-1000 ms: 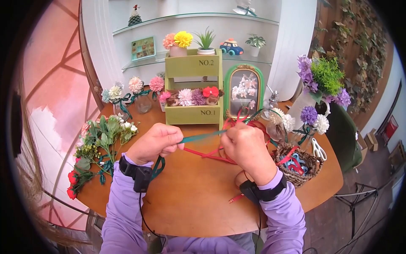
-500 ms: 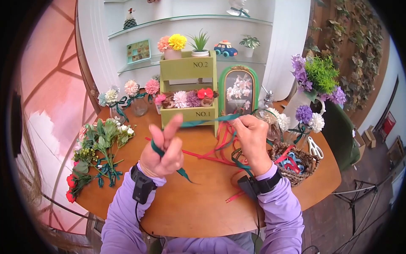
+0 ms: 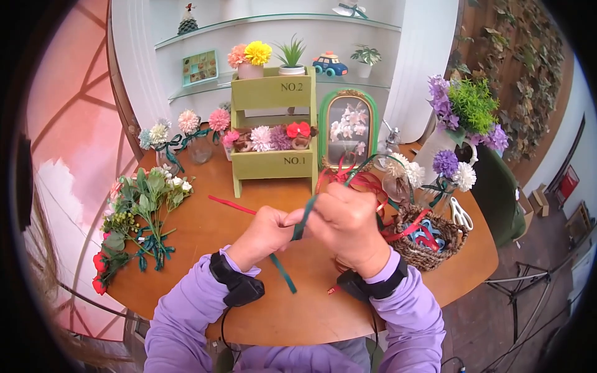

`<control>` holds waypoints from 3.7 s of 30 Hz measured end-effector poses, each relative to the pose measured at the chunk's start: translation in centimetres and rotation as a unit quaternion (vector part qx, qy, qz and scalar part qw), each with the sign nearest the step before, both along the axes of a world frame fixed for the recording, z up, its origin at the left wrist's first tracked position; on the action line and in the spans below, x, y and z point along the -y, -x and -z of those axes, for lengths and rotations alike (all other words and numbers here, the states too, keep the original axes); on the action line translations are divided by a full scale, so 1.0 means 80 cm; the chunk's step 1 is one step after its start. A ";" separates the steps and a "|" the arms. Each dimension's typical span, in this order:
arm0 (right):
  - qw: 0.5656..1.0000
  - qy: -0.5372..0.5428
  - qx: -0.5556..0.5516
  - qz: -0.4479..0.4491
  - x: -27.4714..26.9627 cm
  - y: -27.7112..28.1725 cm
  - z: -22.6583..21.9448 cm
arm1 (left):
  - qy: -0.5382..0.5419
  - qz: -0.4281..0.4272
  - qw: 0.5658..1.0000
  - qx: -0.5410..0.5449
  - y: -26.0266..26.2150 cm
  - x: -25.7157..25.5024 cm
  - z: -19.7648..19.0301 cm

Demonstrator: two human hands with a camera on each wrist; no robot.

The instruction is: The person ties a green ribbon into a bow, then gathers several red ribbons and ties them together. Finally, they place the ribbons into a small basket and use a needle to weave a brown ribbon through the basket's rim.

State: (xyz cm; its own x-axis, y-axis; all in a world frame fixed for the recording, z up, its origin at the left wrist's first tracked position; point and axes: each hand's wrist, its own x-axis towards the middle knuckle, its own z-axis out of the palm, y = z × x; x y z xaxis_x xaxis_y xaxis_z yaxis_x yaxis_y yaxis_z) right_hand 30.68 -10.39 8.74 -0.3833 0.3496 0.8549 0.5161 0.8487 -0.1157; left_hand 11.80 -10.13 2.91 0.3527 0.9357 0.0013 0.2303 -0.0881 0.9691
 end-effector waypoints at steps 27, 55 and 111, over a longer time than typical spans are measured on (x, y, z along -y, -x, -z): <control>0.624 0.727 -0.164 -0.235 -0.017 0.008 0.013 | -0.263 0.045 0.950 0.165 0.019 -0.007 -0.014; 0.757 0.577 -0.179 -0.249 -0.024 -0.006 0.006 | -0.277 -0.275 0.877 -0.280 0.084 -0.032 -0.045; 0.810 0.570 -0.092 -0.102 -0.056 -0.027 0.017 | -0.062 -0.085 0.949 0.298 0.015 -0.003 -0.022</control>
State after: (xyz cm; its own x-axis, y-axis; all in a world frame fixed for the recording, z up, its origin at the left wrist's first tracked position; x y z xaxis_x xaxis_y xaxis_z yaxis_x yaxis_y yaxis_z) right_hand 32.86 -5.94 7.41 -0.4352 0.8975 0.0713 0.2638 0.2028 -0.9430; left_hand 10.58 -9.90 4.66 0.0981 0.9590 0.2658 -0.3341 -0.2198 0.9166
